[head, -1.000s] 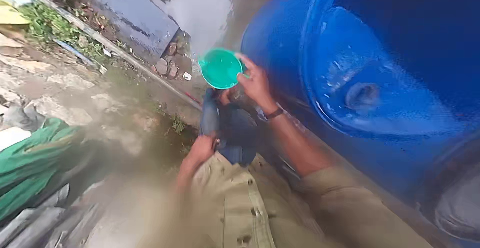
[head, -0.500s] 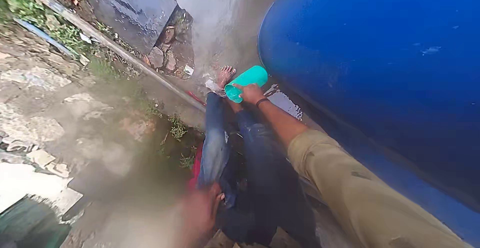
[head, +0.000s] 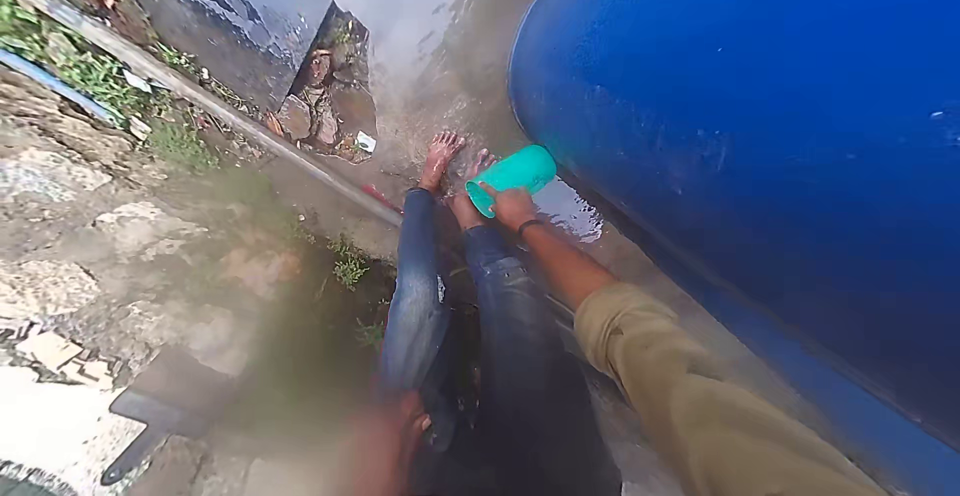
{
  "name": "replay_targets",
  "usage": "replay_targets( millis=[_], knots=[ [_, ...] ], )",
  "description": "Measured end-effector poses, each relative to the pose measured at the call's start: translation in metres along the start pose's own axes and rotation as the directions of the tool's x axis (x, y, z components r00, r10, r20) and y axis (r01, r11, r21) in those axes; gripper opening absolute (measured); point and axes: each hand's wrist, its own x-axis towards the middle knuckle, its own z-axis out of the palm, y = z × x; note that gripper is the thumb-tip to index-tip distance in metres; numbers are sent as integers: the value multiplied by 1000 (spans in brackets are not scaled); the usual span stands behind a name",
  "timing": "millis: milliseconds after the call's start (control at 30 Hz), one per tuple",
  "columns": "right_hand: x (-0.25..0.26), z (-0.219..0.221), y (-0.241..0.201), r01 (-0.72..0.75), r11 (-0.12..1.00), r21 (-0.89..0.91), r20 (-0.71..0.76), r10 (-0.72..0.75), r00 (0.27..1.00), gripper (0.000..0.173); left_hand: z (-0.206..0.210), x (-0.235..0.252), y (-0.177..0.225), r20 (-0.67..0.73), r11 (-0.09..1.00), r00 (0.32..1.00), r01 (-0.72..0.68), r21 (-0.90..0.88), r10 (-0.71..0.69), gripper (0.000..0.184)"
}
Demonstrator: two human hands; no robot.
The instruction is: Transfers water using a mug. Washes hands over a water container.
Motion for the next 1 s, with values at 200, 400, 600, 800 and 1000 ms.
replay_targets(
  millis=[200, 400, 600, 800, 1000],
  knots=[
    [-43, -18, -4, -21, 998, -55, 233, 34, 972, 62, -14, 3, 2, 23, 1000, 1000, 21, -22, -20, 39],
    [-47, -9, 7, -127, 990, 66, 223, 110, 969, 65, -20, 12, 7, 21, 1000, 1000, -20, 1, 20, 40],
    [-44, 12, 2, -113, 991, 71, 208, 96, 973, 68, -27, 20, 5, 81, 999, 997, -3, 32, 1, 40],
    [-45, 9, -2, -100, 975, 196, 176, 65, 982, 69, -39, 26, 11, 117, 998, 993, 24, 59, -31, 43],
    [-37, -11, -29, -117, 940, 322, 119, 83, 989, 70, -37, 29, 10, 141, 997, 989, 23, 79, -34, 42]
  ],
)
